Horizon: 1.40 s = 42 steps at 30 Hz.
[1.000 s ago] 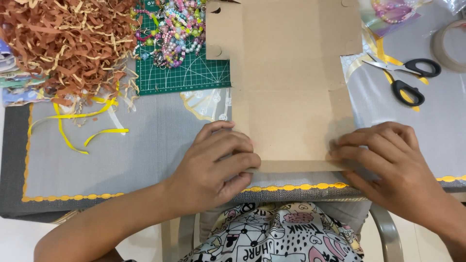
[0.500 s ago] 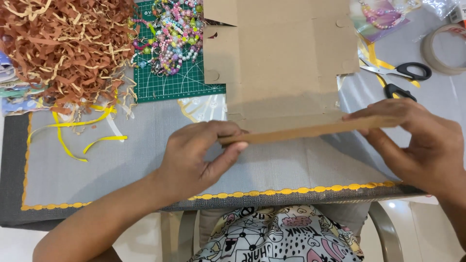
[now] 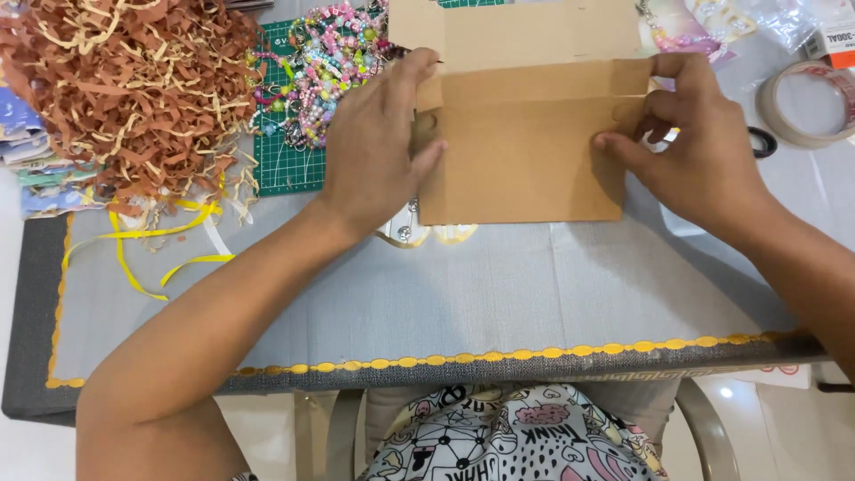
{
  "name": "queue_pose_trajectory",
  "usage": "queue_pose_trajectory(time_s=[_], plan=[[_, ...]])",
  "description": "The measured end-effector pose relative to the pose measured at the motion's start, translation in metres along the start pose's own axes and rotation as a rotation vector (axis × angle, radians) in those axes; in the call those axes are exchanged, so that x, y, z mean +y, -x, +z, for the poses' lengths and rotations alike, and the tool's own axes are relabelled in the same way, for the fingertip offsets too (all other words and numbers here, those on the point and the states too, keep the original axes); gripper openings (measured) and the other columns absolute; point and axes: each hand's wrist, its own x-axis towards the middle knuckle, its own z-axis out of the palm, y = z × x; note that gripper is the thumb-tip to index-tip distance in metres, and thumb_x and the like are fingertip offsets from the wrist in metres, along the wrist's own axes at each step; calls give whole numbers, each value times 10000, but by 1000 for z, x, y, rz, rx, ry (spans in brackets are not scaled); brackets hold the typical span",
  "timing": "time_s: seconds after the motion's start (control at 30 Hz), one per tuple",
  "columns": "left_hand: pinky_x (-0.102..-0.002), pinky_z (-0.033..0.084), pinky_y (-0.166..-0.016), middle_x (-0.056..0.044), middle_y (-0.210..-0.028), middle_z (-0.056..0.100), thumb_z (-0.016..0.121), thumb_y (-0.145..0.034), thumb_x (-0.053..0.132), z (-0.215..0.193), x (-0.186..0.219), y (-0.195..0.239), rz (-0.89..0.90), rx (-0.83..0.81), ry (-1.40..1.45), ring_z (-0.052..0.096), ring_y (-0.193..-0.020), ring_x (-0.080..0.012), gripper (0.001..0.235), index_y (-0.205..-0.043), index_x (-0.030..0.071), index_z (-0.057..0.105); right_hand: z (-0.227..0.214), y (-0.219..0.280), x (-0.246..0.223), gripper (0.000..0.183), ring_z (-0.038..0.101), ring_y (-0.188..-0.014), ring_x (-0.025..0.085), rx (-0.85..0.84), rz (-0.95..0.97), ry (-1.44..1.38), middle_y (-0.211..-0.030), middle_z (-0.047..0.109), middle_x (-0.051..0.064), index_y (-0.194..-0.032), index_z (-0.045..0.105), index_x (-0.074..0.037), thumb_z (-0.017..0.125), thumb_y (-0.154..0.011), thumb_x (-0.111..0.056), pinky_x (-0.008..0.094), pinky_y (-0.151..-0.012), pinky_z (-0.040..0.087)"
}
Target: The person folds a flat cardboard box along pre-scored lines, tucks flaps into slots, and secures the structure by hand. The box is assembled on a table with craft supplies nearby.
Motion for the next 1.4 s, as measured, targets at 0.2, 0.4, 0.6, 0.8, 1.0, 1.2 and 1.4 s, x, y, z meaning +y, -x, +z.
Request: queue_pose_trajectory(time_s=[0.2,0.4,0.6,0.8,1.0,1.2,1.4], plan=[[-595,488,-1305,-157,-1699,630,851,-1032,136,46,16,30,267,-234,-146,575,-1585,-431,613,-1609,102,647,15,6,-29,1123,646,-1194,469,311,-451,567,-1465,713,260,-1751,421,88,1060,-937,-349,518,-1005,433],[-498,603,-700,-61,-1158,646,915,-988,327,58,36,22,223,-295,-222,620,-1057,-366,344,-1199,136,722,47,12,-47,62,695,-1159,302,-20,-561,246,-1324,750,-5,-1028,848,-327,904,-1020,-351,493,-957,469],[-526,583,-797,-1,-1270,586,948,-975,503,36,39,-22,-80,-828,-108,573,-1289,-293,444,-1197,266,645,62,-13,-37,383,718,-1036,266,-453,-376,476,-987,693,-52,-899,738,-272,861,-937,-633,505,-808,569],[-547,529,-719,-17,-1452,609,906,-925,153,7,33,-18,-55,-905,44,557,-1316,-305,650,-1465,238,556,27,-18,-28,357,745,-1174,257,-818,-147,645,-1159,708,-44,-1186,759,-248,721,-1043,-574,531,-889,593],[-519,558,-798,46,-1641,596,829,-862,-6,-11,32,-20,-179,-955,24,600,-1470,-213,860,-1606,250,480,3,1,-10,246,755,-1053,291,-734,-80,620,-1111,664,-56,-1105,682,-251,671,-1072,-495,574,-711,574],[-582,577,-690,-116,-1702,574,1011,-824,145,-7,33,-30,-158,-910,-72,685,-1253,-369,1122,-1675,265,289,-11,-5,6,318,727,-1164,228,-591,-152,518,-1050,699,-57,-1009,780,-307,831,-958,-617,491,-1003,517],[-670,361,-1092,-146,-1503,652,861,-938,810,16,11,-30,61,-361,-354,502,-1427,-383,1018,-1639,152,526,-23,-13,70,46,690,-1168,419,-29,-358,303,-1274,759,120,-1255,800,-128,811,-1212,-140,545,-968,505]])
